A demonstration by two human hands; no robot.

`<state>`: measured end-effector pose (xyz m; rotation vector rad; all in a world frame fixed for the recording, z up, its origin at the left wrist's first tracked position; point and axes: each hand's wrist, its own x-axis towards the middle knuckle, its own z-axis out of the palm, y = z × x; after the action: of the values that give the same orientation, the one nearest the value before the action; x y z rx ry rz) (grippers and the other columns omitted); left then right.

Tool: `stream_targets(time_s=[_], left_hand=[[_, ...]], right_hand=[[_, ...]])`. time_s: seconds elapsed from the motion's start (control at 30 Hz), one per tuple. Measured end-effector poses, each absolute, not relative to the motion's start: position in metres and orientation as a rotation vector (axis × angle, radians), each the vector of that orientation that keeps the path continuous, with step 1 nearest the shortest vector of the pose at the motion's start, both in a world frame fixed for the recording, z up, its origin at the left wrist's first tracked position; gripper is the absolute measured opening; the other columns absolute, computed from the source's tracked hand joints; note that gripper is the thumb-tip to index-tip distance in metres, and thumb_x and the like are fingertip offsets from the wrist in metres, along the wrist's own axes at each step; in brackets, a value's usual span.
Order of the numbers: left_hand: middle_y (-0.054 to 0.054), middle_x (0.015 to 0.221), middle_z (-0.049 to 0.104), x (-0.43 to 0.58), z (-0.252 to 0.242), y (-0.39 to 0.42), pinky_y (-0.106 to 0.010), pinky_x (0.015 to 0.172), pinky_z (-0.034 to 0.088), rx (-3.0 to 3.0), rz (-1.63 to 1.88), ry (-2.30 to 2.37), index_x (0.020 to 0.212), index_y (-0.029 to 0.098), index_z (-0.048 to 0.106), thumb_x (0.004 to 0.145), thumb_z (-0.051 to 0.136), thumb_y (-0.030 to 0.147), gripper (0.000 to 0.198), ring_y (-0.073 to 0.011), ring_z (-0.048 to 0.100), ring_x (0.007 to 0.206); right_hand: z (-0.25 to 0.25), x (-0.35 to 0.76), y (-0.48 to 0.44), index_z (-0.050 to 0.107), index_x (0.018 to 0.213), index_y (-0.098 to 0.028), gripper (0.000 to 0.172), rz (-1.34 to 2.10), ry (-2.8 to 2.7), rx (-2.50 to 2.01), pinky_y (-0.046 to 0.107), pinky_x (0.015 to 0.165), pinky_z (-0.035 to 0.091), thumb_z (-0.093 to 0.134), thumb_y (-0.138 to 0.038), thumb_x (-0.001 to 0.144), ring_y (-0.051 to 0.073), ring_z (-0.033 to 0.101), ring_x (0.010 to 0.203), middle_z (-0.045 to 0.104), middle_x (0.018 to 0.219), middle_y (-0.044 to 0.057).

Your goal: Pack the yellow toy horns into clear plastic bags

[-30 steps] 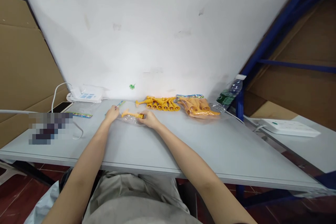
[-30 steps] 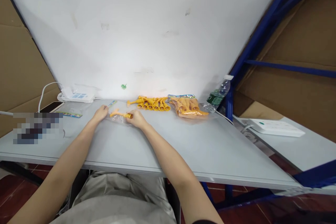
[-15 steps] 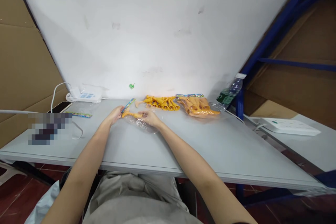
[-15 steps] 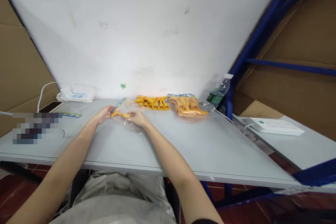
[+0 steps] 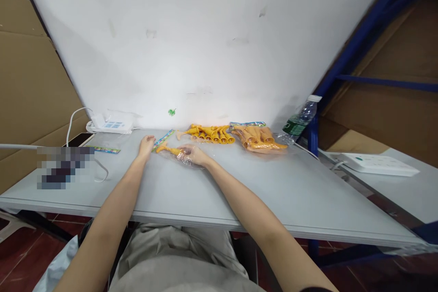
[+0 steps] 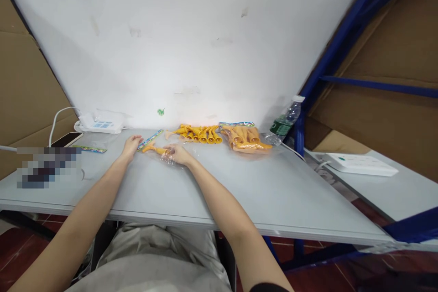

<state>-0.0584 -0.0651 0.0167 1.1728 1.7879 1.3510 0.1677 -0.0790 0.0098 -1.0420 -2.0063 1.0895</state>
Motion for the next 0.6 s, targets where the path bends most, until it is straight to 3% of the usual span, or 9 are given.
stream_targets(time_s=[0.23,0.4,0.6], left_hand=[[-0.011,0.111,0.064,-0.063,0.020,-0.068,-0.030,0.087,0.045,1.345,1.204,2.085,0.103,0.016,0.058,0.074,0.054,0.015,0.029,-0.0214,0.060,0.104],[-0.007,0.102,0.065,-0.075,0.020,-0.067,-0.028,0.077,0.047,1.333,1.102,2.175,0.107,0.018,0.055,0.064,0.062,0.009,0.044,-0.0209,0.062,0.094],[-0.007,0.097,0.065,-0.088,0.017,-0.065,-0.028,0.075,0.048,1.203,1.208,2.117,0.107,0.017,0.055,0.066,0.054,0.003,0.043,-0.0183,0.063,0.088]], right_hand=[[0.022,0.154,-0.059,0.069,0.106,-0.016,0.039,1.111,-2.196,-0.830,0.032,0.085,0.049,0.069,-0.026,0.069,0.022,0.064,0.097,0.070,0.105,0.007],[0.040,0.144,-0.041,0.073,0.095,-0.018,0.034,1.094,-2.371,-0.803,0.030,0.090,0.046,0.075,-0.022,0.062,0.022,0.062,0.101,0.071,0.103,0.005],[0.053,0.144,-0.036,0.072,0.094,-0.015,0.031,1.565,-2.218,-0.878,0.025,0.081,0.048,0.074,-0.013,0.062,0.017,0.062,0.092,0.071,0.097,0.005]])
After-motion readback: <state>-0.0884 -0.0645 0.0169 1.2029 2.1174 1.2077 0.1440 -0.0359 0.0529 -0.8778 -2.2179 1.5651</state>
